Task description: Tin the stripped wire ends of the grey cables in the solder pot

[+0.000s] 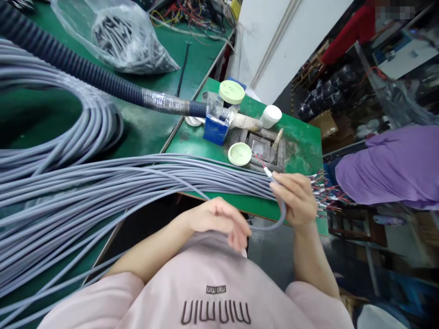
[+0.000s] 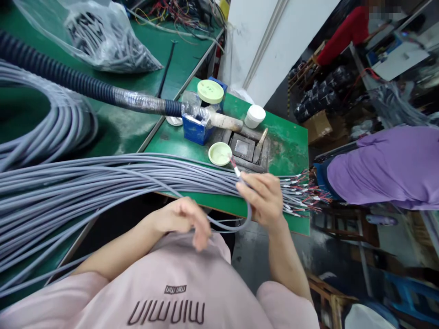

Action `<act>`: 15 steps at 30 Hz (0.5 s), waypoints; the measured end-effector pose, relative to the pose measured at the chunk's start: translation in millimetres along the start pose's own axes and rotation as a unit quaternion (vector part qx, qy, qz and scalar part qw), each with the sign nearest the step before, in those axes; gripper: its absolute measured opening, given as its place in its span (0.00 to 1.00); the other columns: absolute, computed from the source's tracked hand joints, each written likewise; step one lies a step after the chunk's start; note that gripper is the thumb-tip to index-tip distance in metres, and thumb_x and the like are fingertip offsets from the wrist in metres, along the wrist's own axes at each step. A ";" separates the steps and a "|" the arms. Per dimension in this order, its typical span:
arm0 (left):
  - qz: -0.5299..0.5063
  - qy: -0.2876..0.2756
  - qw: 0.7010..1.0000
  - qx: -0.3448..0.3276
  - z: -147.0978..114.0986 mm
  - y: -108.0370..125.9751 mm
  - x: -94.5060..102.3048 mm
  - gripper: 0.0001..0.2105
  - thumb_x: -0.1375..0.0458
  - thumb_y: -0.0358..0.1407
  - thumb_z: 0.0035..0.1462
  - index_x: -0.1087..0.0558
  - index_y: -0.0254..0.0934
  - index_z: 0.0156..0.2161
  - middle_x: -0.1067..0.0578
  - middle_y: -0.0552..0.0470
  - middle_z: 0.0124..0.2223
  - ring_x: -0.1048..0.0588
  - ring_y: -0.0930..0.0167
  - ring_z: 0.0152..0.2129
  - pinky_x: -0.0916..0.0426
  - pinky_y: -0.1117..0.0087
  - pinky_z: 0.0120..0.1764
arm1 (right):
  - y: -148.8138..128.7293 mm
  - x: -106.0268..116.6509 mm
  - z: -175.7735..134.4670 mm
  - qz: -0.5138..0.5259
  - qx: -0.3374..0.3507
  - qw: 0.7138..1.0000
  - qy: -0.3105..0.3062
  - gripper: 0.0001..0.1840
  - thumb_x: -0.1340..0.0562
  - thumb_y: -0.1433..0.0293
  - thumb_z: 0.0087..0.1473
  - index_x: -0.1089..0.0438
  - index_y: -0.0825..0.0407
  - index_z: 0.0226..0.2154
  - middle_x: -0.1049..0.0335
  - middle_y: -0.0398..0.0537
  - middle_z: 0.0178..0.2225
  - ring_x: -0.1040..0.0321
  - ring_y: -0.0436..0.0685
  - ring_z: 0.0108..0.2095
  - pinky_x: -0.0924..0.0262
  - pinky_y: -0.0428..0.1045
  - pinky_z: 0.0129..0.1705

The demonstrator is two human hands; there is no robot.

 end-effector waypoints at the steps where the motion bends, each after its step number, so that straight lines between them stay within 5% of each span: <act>1: 0.014 0.073 0.997 -0.001 6.6 -3.0 5.4 0.22 0.37 0.49 0.52 0.22 0.30 0.41 0.20 0.41 0.34 0.22 0.69 0.27 0.28 0.73 0.30 | -9.2 -3.5 -6.6 0.011 0.016 1.000 -0.013 0.16 0.43 0.72 0.61 0.30 0.43 0.50 0.27 0.49 0.50 0.31 0.59 0.48 0.36 0.59 0.47; 3: 0.050 0.204 0.977 -0.017 18.2 -9.1 15.4 0.22 0.37 0.51 0.50 0.21 0.30 0.36 0.21 0.44 0.30 0.25 0.73 0.25 0.31 0.76 0.28 | -26.7 -11.4 -17.8 0.031 0.037 0.998 -0.029 0.16 0.45 0.73 0.62 0.30 0.44 0.50 0.27 0.50 0.49 0.32 0.58 0.48 0.35 0.58 0.46; 6: 0.070 0.300 0.951 -0.038 27.5 -16.8 21.3 0.24 0.37 0.54 0.47 0.22 0.29 0.29 0.25 0.49 0.23 0.31 0.77 0.20 0.35 0.78 0.25 | -47.7 -20.7 -30.5 0.049 0.041 0.997 -0.037 0.15 0.45 0.76 0.61 0.29 0.47 0.47 0.25 0.50 0.46 0.33 0.57 0.48 0.35 0.57 0.46; 15: 0.086 0.335 0.938 -0.031 21.9 -23.1 12.5 0.22 0.36 0.53 0.46 0.21 0.30 0.28 0.27 0.51 0.21 0.34 0.78 0.19 0.37 0.77 0.27 | -66.0 -28.7 -51.5 0.092 0.009 0.995 -0.030 0.16 0.45 0.79 0.58 0.29 0.50 0.45 0.27 0.53 0.46 0.34 0.59 0.49 0.35 0.57 0.46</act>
Point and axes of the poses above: each hand's wrist, its own z-axis towards the middle knuckle, its own x-axis out of the back of the hand, y = z × x, the point moved 3 cm from there along z, towards the middle knuckle
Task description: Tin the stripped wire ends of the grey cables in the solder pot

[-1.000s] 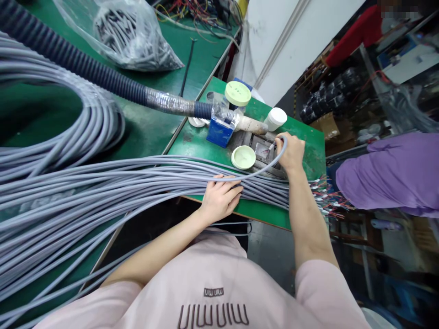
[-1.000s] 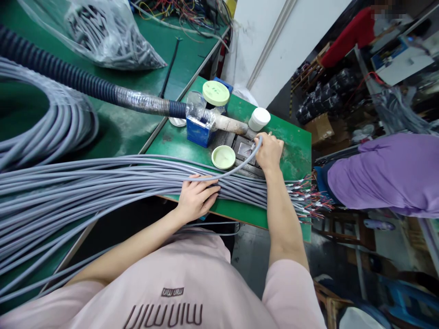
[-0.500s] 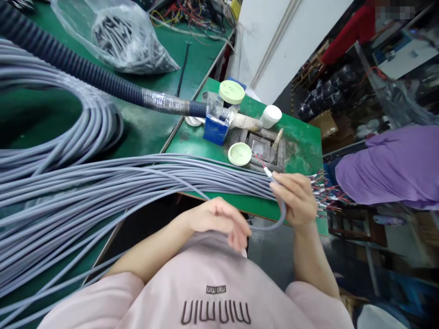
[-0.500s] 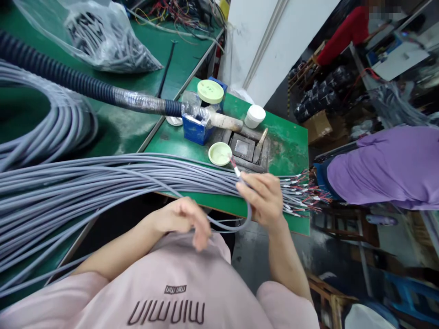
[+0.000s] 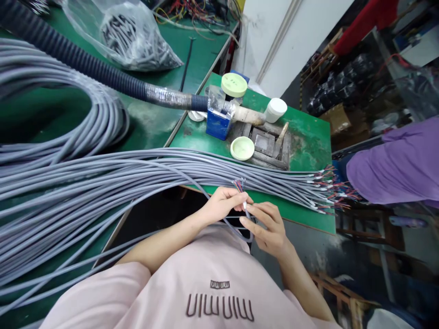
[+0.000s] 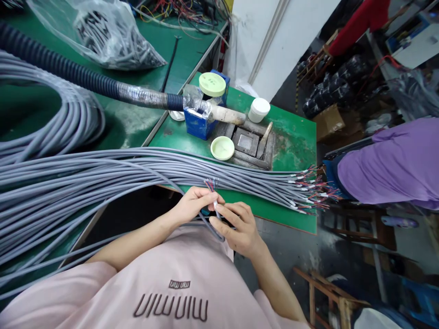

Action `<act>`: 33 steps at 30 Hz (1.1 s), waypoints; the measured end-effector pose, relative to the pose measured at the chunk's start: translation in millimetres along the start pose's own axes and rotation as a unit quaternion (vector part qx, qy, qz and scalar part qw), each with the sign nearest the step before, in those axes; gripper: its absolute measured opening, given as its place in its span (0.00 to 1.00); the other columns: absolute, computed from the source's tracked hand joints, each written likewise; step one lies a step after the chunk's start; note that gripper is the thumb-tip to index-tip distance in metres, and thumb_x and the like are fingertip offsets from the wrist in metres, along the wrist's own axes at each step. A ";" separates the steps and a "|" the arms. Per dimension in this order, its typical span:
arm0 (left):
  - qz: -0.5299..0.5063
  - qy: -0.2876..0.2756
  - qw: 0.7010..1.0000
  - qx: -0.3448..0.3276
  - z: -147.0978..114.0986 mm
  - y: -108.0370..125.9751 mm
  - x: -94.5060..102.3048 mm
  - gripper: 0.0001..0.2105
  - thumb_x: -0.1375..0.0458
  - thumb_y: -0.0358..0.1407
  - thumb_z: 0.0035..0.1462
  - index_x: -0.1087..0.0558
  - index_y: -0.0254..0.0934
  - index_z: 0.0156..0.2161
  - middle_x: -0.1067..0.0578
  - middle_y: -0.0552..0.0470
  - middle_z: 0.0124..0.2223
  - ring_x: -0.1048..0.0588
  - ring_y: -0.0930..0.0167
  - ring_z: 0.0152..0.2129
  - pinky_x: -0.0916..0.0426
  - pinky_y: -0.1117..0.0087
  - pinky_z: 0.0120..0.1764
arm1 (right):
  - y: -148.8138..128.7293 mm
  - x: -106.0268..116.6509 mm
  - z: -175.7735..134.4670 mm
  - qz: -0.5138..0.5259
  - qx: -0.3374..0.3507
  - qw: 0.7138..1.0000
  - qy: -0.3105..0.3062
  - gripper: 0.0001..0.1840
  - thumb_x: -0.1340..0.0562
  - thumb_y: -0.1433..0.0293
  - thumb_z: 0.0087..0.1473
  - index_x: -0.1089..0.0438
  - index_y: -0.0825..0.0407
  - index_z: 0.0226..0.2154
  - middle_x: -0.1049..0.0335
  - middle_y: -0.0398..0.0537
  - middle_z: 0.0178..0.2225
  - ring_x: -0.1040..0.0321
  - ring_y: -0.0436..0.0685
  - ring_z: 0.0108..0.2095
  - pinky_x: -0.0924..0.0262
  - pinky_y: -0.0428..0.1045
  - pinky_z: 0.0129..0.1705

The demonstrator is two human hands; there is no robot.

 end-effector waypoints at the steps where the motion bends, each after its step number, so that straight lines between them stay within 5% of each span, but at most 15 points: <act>1: 0.001 0.001 1.000 0.001 -0.6 -0.7 -0.1 0.22 0.36 0.53 0.46 0.21 0.30 0.28 0.27 0.51 0.21 0.34 0.78 0.20 0.37 0.77 0.27 | -0.8 -0.9 -0.9 0.005 -0.002 1.000 0.002 0.16 0.45 0.79 0.58 0.29 0.50 0.45 0.28 0.53 0.47 0.34 0.59 0.49 0.35 0.57 0.45; 33: 0.021 0.000 1.000 -0.017 -13.8 1.1 -5.9 0.24 0.39 0.54 0.49 0.21 0.30 0.27 0.28 0.50 0.22 0.35 0.76 0.21 0.37 0.74 0.28 | -16.4 -11.4 -14.4 0.073 -0.035 0.996 0.028 0.25 0.45 0.83 0.54 0.31 0.48 0.51 0.32 0.53 0.51 0.34 0.59 0.50 0.35 0.57 0.46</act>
Point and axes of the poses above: each hand's wrist, its own z-axis towards the middle knuckle, its own x-axis out of the back of the hand, y = z × x, the point moved 3 cm from there along z, towards the middle knuckle
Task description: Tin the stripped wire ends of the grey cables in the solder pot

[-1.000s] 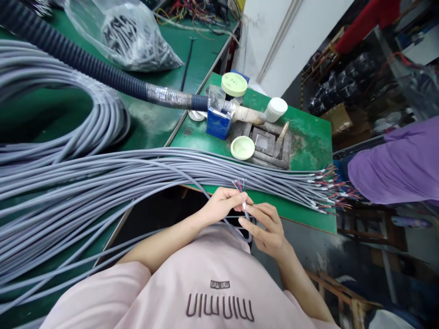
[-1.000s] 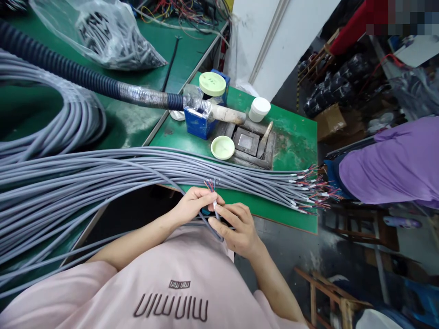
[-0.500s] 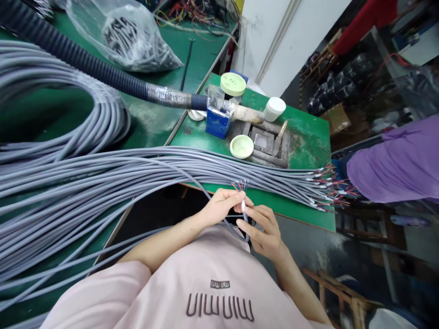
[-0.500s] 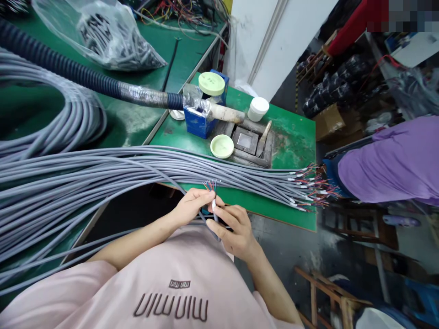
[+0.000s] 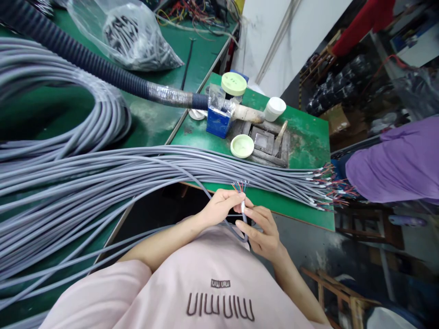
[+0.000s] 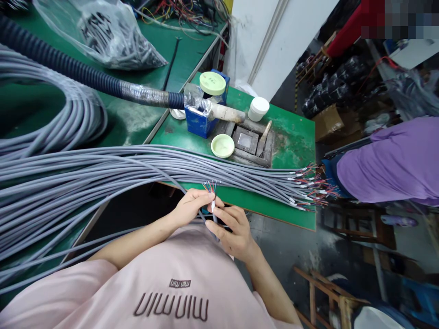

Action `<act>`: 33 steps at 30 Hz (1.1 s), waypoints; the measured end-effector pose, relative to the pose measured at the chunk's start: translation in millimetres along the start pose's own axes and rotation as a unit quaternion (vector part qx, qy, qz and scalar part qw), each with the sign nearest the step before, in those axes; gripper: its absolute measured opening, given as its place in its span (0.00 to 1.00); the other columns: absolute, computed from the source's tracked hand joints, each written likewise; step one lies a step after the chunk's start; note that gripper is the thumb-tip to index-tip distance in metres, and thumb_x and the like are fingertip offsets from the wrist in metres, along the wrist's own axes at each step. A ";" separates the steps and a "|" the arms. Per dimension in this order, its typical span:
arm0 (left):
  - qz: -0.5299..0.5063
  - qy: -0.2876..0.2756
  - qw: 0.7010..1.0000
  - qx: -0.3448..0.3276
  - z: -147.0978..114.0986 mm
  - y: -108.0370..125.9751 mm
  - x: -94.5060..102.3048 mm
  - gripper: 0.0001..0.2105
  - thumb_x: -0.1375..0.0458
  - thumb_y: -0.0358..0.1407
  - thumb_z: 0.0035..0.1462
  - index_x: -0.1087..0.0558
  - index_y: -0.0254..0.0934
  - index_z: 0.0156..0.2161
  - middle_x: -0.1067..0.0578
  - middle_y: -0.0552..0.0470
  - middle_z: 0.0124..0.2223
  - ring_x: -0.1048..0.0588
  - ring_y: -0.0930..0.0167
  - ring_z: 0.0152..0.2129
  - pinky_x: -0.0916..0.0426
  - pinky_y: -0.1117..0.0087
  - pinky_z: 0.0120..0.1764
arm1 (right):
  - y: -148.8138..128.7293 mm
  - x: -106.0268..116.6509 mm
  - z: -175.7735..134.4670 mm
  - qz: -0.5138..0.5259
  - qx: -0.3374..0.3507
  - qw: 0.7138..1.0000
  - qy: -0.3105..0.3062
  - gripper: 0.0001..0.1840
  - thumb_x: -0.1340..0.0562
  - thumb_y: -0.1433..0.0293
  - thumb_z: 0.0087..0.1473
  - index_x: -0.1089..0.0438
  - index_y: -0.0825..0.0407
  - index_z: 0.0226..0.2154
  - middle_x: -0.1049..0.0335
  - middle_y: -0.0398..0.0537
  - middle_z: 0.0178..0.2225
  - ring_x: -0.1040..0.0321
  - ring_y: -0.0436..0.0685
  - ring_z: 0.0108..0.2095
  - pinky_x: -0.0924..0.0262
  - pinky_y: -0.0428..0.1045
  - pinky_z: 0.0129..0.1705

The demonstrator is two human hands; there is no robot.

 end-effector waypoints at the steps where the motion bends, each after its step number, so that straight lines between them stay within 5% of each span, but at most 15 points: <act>1: 0.002 0.001 1.000 -0.001 -0.1 0.5 0.0 0.23 0.39 0.54 0.49 0.21 0.30 0.27 0.28 0.50 0.22 0.34 0.75 0.21 0.37 0.74 0.28 | 0.1 -0.2 -0.1 0.000 -0.003 1.000 0.000 0.25 0.45 0.83 0.54 0.31 0.47 0.52 0.32 0.53 0.51 0.34 0.59 0.50 0.35 0.57 0.46; 26: 0.042 -0.008 0.999 -0.021 -0.3 -3.6 2.7 0.21 0.43 0.49 0.53 0.21 0.30 0.29 0.29 0.50 0.24 0.33 0.74 0.23 0.36 0.73 0.30 | 1.4 -4.0 -6.6 -0.004 -0.031 1.000 -0.004 0.27 0.45 0.80 0.55 0.33 0.43 0.54 0.32 0.51 0.53 0.34 0.58 0.51 0.34 0.57 0.47; 30: 0.112 -0.066 0.991 -0.039 -0.2 -4.1 -1.0 0.22 0.49 0.47 0.60 0.23 0.30 0.31 0.26 0.48 0.29 0.30 0.73 0.27 0.34 0.73 0.33 | -0.6 1.3 -16.0 -0.037 -0.046 0.998 -0.020 0.27 0.44 0.81 0.53 0.32 0.43 0.52 0.35 0.51 0.55 0.35 0.59 0.52 0.35 0.58 0.49; 33: 0.244 -0.142 0.954 -0.098 -2.3 -4.8 -5.9 0.18 0.50 0.43 0.63 0.23 0.32 0.36 0.24 0.47 0.33 0.28 0.72 0.31 0.35 0.72 0.37 | -0.3 16.1 -36.6 -0.113 -0.101 0.988 -0.034 0.22 0.43 0.81 0.52 0.29 0.46 0.46 0.38 0.53 0.56 0.36 0.61 0.53 0.36 0.58 0.49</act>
Point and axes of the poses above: each hand's wrist, its own z-axis towards the middle knuckle, its own x-axis out of the back of the hand, y = z × x, the point moved 3 cm from there along z, towards the middle knuckle
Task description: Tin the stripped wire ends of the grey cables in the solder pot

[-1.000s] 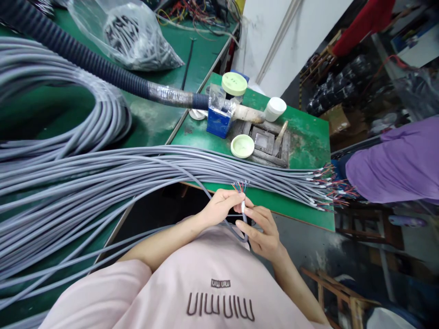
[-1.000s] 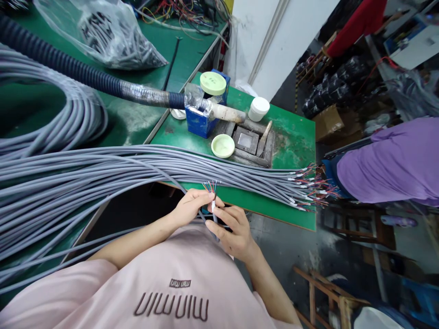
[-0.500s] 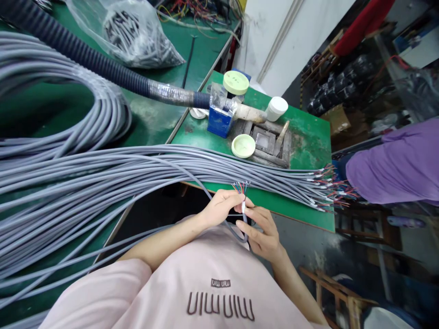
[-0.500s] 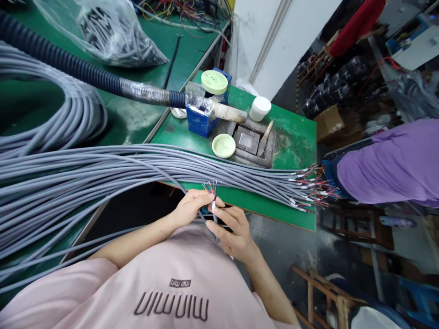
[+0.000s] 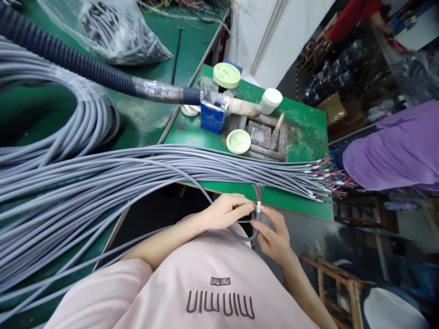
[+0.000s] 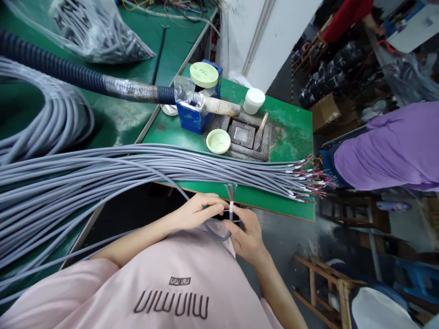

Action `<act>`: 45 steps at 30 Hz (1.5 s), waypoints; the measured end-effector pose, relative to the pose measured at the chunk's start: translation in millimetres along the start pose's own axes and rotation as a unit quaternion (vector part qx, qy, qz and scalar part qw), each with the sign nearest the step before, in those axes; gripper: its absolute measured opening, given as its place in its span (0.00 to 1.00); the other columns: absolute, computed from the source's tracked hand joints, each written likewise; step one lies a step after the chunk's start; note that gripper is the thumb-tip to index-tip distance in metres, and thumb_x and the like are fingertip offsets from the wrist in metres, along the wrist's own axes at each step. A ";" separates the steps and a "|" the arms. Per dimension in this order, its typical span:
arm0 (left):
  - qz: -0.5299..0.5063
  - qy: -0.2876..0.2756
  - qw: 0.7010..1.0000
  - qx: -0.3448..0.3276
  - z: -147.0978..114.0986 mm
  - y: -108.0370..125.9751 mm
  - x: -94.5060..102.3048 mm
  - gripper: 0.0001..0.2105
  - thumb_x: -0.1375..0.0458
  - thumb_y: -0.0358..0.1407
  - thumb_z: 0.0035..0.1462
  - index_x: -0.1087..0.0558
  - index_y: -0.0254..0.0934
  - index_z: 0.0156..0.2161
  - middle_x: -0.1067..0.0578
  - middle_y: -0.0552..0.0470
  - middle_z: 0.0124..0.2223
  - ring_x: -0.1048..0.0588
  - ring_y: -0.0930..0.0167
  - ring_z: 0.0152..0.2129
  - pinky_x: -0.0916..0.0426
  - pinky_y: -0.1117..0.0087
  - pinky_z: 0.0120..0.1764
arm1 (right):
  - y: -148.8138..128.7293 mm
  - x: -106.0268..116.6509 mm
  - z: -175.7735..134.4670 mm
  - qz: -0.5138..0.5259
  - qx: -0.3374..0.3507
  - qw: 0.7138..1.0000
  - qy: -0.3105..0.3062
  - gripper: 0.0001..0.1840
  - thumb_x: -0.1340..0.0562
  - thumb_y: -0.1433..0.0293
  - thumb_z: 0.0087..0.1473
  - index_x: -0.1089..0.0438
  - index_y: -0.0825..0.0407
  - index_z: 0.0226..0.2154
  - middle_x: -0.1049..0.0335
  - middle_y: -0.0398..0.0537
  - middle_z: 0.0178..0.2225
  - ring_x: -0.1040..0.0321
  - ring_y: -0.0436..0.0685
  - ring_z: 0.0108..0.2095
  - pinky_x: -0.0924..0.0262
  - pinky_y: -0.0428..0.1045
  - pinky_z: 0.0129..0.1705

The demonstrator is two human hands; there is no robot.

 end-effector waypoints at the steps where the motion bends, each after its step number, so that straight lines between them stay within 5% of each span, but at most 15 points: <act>1: 0.046 -0.021 0.999 -0.021 -0.6 0.1 -1.7 0.17 0.50 0.42 0.63 0.23 0.33 0.39 0.24 0.48 0.34 0.28 0.72 0.32 0.35 0.72 0.39 | 4.7 5.5 -11.1 -0.034 -0.028 0.999 0.000 0.19 0.42 0.80 0.52 0.29 0.47 0.44 0.38 0.54 0.55 0.36 0.61 0.53 0.36 0.57 0.49; 6: 0.191 -0.072 0.976 -0.076 -2.0 -3.9 -8.5 0.15 0.48 0.40 0.63 0.24 0.35 0.46 0.22 0.46 0.37 0.27 0.70 0.34 0.36 0.69 0.43 | 34.8 17.6 -92.0 -0.174 -0.192 0.963 -0.075 0.07 0.42 0.74 0.55 0.29 0.53 0.36 0.30 0.57 0.45 0.33 0.64 0.45 0.35 0.60 0.45; 11: 0.352 0.016 0.930 -0.101 4.4 -9.2 -3.9 0.14 0.49 0.39 0.64 0.25 0.34 0.45 0.23 0.44 0.40 0.28 0.67 0.37 0.37 0.65 0.39 | 39.0 -15.3 -135.0 -0.131 -0.268 0.937 -0.180 0.16 0.44 0.72 0.55 0.29 0.54 0.46 0.29 0.59 0.46 0.28 0.62 0.40 0.31 0.54 0.36; 17: 0.477 0.167 0.857 -0.102 10.8 -15.2 12.0 0.12 0.49 0.36 0.64 0.25 0.36 0.46 0.23 0.45 0.43 0.31 0.66 0.39 0.42 0.63 0.39 | 19.3 -46.0 -72.8 0.070 -0.242 0.947 -0.197 0.17 0.43 0.68 0.59 0.32 0.54 0.50 0.28 0.56 0.48 0.27 0.58 0.44 0.30 0.52 0.42; 23: 0.536 0.209 0.815 -0.077 15.6 -21.0 8.3 0.12 0.47 0.33 0.62 0.26 0.39 0.48 0.26 0.46 0.43 0.33 0.64 0.39 0.45 0.63 0.37 | 12.9 -54.0 -17.6 0.197 -0.219 0.935 -0.199 0.14 0.41 0.70 0.58 0.29 0.55 0.46 0.25 0.53 0.41 0.27 0.54 0.37 0.32 0.49 0.38; 27: 0.562 0.209 0.798 -0.065 23.4 -20.5 9.3 0.10 0.47 0.33 0.62 0.26 0.40 0.46 0.26 0.46 0.42 0.34 0.63 0.37 0.47 0.62 0.36 | 8.5 -64.9 6.1 0.325 -0.250 0.894 -0.180 0.12 0.39 0.71 0.55 0.28 0.54 0.43 0.24 0.50 0.39 0.29 0.51 0.33 0.35 0.46 0.33; 30: 0.567 0.204 0.795 -0.062 30.6 -18.5 14.4 0.08 0.48 0.34 0.63 0.25 0.40 0.41 0.27 0.46 0.39 0.35 0.63 0.37 0.48 0.61 0.37 | 6.8 -74.9 18.5 0.426 -0.304 0.837 -0.161 0.11 0.39 0.71 0.53 0.27 0.54 0.41 0.23 0.49 0.37 0.29 0.51 0.32 0.35 0.46 0.32; 34: 0.555 0.173 0.810 -0.077 32.1 -10.5 19.0 0.05 0.46 0.34 0.62 0.28 0.38 0.38 0.26 0.47 0.38 0.34 0.63 0.38 0.46 0.61 0.39 | 10.8 -82.5 25.1 0.605 -0.370 0.698 -0.099 0.17 0.36 0.65 0.52 0.30 0.52 0.45 0.23 0.49 0.36 0.29 0.50 0.26 0.38 0.44 0.23; 36: 0.534 0.138 0.830 -0.089 27.6 -3.4 17.6 0.04 0.46 0.33 0.62 0.30 0.36 0.37 0.25 0.48 0.38 0.32 0.65 0.37 0.45 0.62 0.39 | 18.3 -77.5 25.7 0.670 -0.397 0.626 -0.019 0.20 0.35 0.61 0.51 0.32 0.50 0.46 0.23 0.48 0.36 0.29 0.51 0.25 0.40 0.43 0.20; 39: 0.479 0.097 0.866 -0.104 18.1 10.2 13.1 0.04 0.48 0.32 0.63 0.31 0.35 0.38 0.25 0.50 0.38 0.30 0.68 0.35 0.44 0.65 0.36 | 35.4 -57.7 23.2 0.694 -0.435 0.555 0.147 0.18 0.33 0.59 0.49 0.31 0.48 0.42 0.23 0.45 0.32 0.30 0.50 0.24 0.39 0.43 0.21; 42: 0.420 0.086 0.896 -0.115 11.7 21.0 9.1 0.06 0.49 0.34 0.64 0.31 0.35 0.41 0.25 0.50 0.38 0.29 0.69 0.35 0.42 0.67 0.35 | 51.4 -33.0 17.8 0.663 -0.452 0.529 0.277 0.15 0.32 0.59 0.46 0.30 0.48 0.35 0.28 0.39 0.23 0.33 0.48 0.22 0.39 0.43 0.22; 45: 0.383 0.064 0.913 -0.128 9.7 23.1 5.9 0.07 0.49 0.34 0.64 0.30 0.36 0.43 0.25 0.50 0.39 0.29 0.71 0.36 0.40 0.69 0.37 | 65.1 -6.6 11.0 0.612 -0.433 0.550 0.368 0.16 0.31 0.57 0.44 0.31 0.50 0.30 0.32 0.37 0.22 0.36 0.46 0.21 0.42 0.42 0.20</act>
Point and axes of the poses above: each hand's wrist, its own z-axis towards the middle knuckle, its own x-axis out of the back of the hand, y = z × x, the point moved 3 cm from there along z, towards the middle knuckle
